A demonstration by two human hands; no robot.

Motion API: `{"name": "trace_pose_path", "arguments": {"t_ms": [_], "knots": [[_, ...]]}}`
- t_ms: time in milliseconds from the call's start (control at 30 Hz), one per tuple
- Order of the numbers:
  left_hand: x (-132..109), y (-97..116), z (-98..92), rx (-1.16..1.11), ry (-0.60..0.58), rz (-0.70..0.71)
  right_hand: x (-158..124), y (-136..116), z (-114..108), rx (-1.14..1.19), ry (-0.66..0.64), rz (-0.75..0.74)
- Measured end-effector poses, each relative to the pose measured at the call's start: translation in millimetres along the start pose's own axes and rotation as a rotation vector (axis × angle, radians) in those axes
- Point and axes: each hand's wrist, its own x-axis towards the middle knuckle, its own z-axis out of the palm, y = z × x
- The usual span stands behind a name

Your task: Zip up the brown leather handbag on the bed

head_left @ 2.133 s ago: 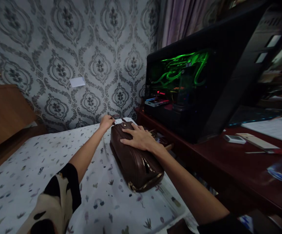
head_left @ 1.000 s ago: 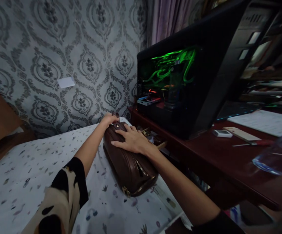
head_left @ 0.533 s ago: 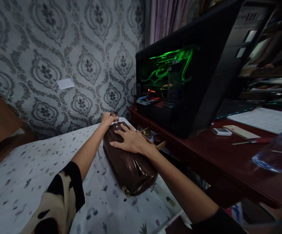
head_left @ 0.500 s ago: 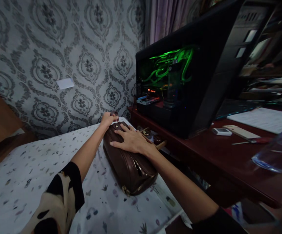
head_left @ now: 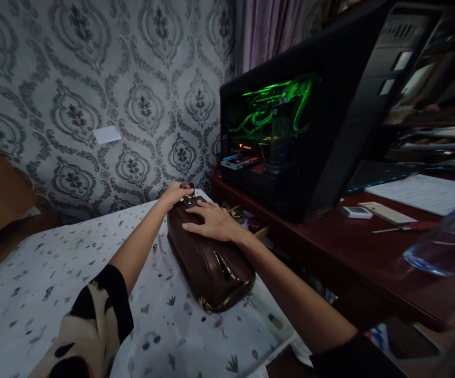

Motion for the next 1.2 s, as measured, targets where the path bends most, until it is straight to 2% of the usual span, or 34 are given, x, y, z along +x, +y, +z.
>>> {"name": "trace_pose_path", "arguments": {"t_ms": [167,333,533,667,833,1200], "knots": [[-10.6,-1.7,-1.9,0.042,-0.107,0.007,9.0,16.6,3.0,0.185,0.084,-0.124],[-11.2,-0.3,-1.0,0.055,-0.18,0.013,12.6,25.5,3.0,0.226,0.146,-0.09],[-12.2,3.8,-0.7,0.054,-0.242,0.011,15.1,30.6,-1.0,0.13,0.131,-0.049],[-15.4,1.4,-0.6,0.051,-0.222,0.006,9.1,25.2,-1.8,0.021,0.087,-0.03],[-18.5,-2.6,-5.5,0.054,-0.146,-0.005,-10.6,11.1,-0.2,-0.094,0.113,0.059],[-19.6,-24.7,-44.4,0.225,-0.025,-0.084,-23.4,-2.3,5.6,-0.202,0.057,0.002]]}}
